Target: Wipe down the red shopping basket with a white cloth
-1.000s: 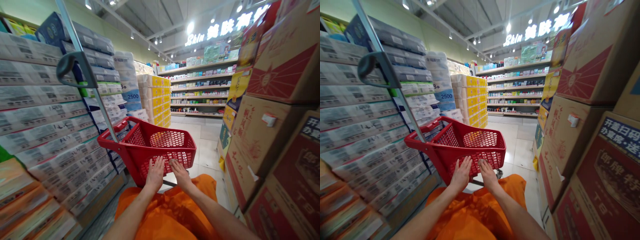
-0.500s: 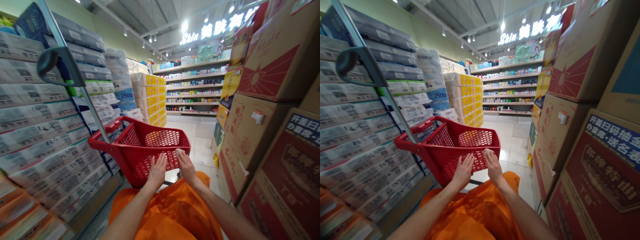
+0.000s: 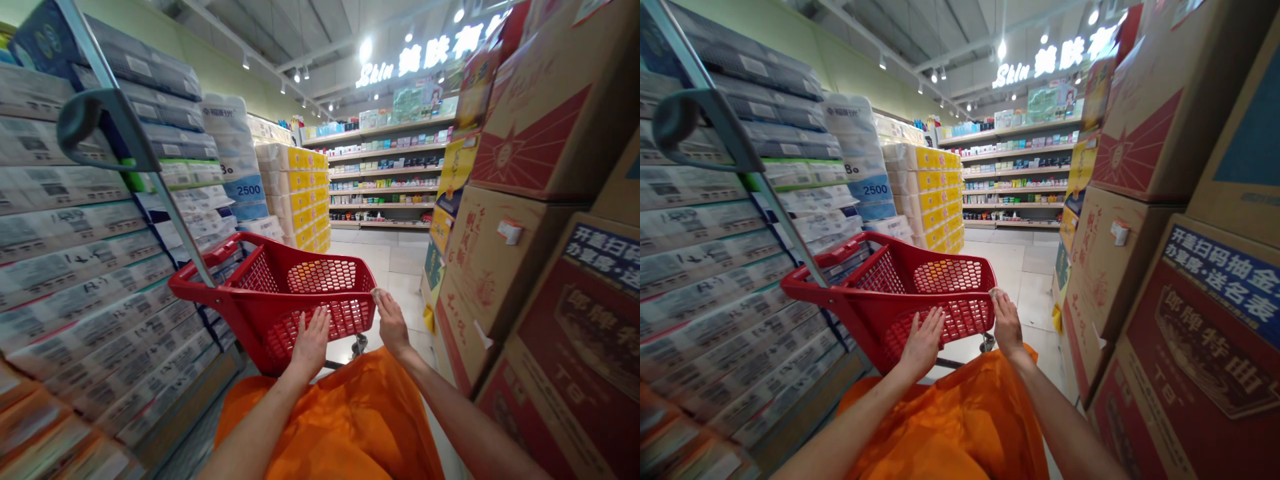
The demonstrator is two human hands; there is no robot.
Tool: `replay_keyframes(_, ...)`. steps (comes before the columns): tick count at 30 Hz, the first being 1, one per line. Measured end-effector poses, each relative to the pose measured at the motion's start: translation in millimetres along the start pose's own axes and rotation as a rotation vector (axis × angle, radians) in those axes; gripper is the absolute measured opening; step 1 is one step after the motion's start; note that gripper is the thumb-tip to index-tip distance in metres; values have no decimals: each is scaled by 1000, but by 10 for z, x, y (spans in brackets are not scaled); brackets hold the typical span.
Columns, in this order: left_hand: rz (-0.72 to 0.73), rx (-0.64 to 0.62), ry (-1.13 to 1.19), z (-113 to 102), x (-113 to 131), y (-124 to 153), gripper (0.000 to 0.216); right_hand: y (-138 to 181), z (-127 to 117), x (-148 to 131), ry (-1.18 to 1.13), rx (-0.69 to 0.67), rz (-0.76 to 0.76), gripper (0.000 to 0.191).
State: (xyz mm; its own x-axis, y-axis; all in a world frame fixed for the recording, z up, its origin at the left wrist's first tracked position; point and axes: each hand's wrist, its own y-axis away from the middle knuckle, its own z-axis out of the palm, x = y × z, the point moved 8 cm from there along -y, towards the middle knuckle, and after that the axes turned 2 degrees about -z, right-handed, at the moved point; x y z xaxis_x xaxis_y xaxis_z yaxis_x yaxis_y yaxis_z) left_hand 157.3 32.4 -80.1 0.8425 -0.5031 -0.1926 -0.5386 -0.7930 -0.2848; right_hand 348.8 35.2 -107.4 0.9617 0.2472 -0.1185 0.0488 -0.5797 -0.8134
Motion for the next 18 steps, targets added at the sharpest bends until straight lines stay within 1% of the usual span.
replay_keyframes(1,1,3,-5,-2,-7,0,55,18,41,46,0,-8,10,60)
replay_keyframes(3,4,8,-21,-6,-18,1,56,148,172,97,-4,-60,9,60)
replay_keyframes(5,3,4,-36,-6,-30,2,57,305,262,82,-11,-99,-6,60)
replay_keyframes(7,0,-3,-44,-8,-41,4,58,350,222,7,-21,-74,-12,59)
replay_keyframes(10,-11,-14,-50,-16,-54,4,58,144,25,-205,-61,27,-34,56)
replay_keyframes(12,-19,-13,-54,-24,-60,6,58,-24,-32,-366,-81,62,-76,53)
replay_keyframes(14,-22,-3,-59,-28,-69,13,58,-68,41,-486,-72,37,-120,51)
replay_keyframes(18,-20,25,-69,-14,-121,43,58,186,325,-626,-25,-108,-204,53)
